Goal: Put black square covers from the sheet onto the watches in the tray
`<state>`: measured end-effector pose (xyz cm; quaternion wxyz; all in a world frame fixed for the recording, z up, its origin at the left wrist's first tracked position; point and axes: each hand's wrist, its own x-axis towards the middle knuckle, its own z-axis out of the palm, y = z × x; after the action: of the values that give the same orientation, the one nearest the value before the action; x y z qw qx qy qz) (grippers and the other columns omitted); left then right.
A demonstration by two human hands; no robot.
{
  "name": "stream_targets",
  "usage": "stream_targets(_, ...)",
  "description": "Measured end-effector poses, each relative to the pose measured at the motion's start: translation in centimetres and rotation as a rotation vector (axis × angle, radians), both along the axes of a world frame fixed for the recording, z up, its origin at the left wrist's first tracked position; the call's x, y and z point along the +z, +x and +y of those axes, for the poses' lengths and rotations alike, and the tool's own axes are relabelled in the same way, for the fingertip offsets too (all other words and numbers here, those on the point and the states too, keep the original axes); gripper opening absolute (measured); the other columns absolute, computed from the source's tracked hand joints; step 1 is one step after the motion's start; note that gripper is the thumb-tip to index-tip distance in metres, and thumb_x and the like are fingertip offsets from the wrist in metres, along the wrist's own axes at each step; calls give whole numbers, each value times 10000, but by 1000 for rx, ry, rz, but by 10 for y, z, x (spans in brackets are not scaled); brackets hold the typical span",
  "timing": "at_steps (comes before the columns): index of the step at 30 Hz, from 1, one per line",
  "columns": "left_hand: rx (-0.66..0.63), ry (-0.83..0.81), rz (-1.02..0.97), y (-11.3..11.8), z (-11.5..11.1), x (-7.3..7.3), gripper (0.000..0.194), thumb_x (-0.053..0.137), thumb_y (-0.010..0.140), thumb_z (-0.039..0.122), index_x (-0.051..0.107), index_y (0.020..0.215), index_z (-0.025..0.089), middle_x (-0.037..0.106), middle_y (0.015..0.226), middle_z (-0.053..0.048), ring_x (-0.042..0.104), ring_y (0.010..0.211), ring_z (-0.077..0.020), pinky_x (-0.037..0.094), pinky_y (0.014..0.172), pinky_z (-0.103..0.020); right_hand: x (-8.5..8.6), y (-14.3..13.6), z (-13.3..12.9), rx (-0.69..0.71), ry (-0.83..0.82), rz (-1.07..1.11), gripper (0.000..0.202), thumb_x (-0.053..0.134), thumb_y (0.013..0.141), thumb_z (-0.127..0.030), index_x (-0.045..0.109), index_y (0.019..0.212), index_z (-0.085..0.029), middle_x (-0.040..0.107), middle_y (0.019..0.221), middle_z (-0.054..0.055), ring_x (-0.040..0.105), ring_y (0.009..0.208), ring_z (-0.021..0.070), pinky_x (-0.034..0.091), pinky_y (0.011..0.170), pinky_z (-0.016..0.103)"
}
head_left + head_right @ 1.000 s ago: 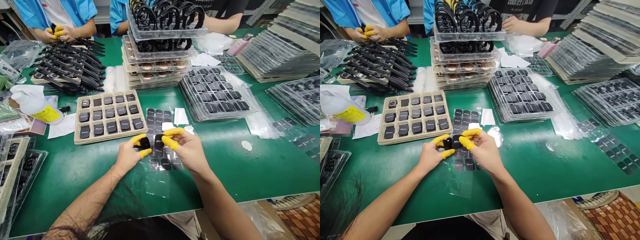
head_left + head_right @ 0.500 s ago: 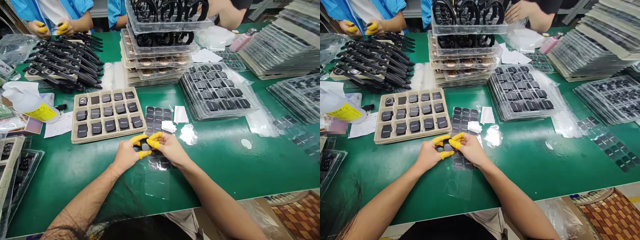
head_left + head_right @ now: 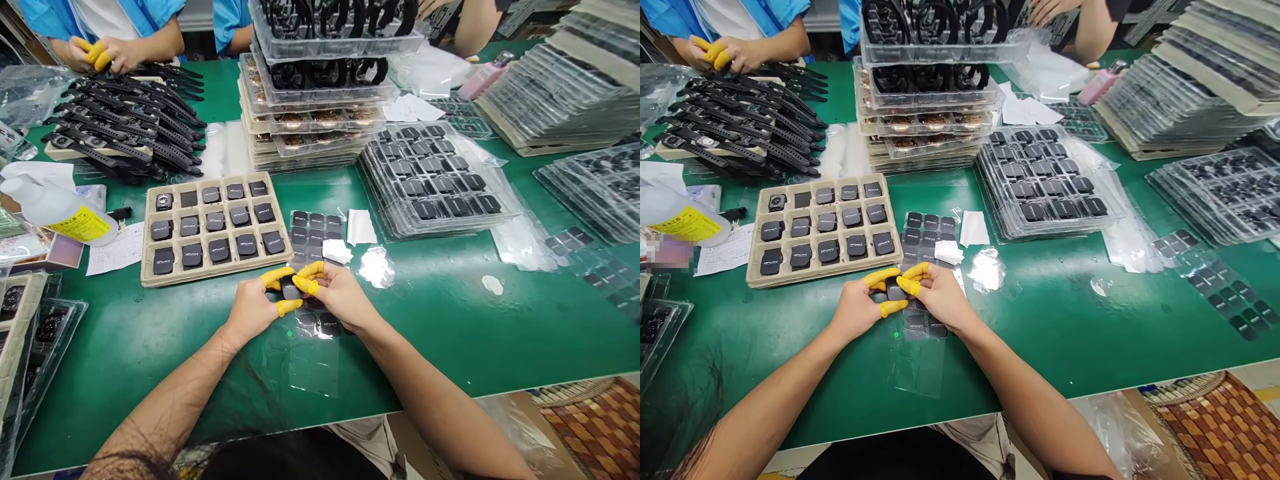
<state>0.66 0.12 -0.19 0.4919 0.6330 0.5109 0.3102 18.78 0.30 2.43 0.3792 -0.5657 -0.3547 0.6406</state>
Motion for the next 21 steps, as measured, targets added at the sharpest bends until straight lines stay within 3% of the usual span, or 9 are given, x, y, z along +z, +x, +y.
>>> stream_targets(14, 16, -13, 18, 1, -1, 0, 600, 857, 686, 254, 710, 1268, 250, 794, 1034, -16, 743, 896, -191, 588, 905, -324, -5, -1, -1, 3, 41, -28, 418, 904, 578, -429, 664, 820, -186, 725, 807, 31, 668, 720, 164, 556, 665, 309)
stream_targets(21, 9, 26, 51, 1, -1, 0, 560, 852, 699, 261, 722, 1243, 240, 794, 957, -12, 740, 856, -187, 598, 861, -313, -4, 1, -4, 69, 206, -242, 402, 822, 702, -465, 642, 948, -204, 674, 794, 18, 636, 669, 157, 523, 586, 296)
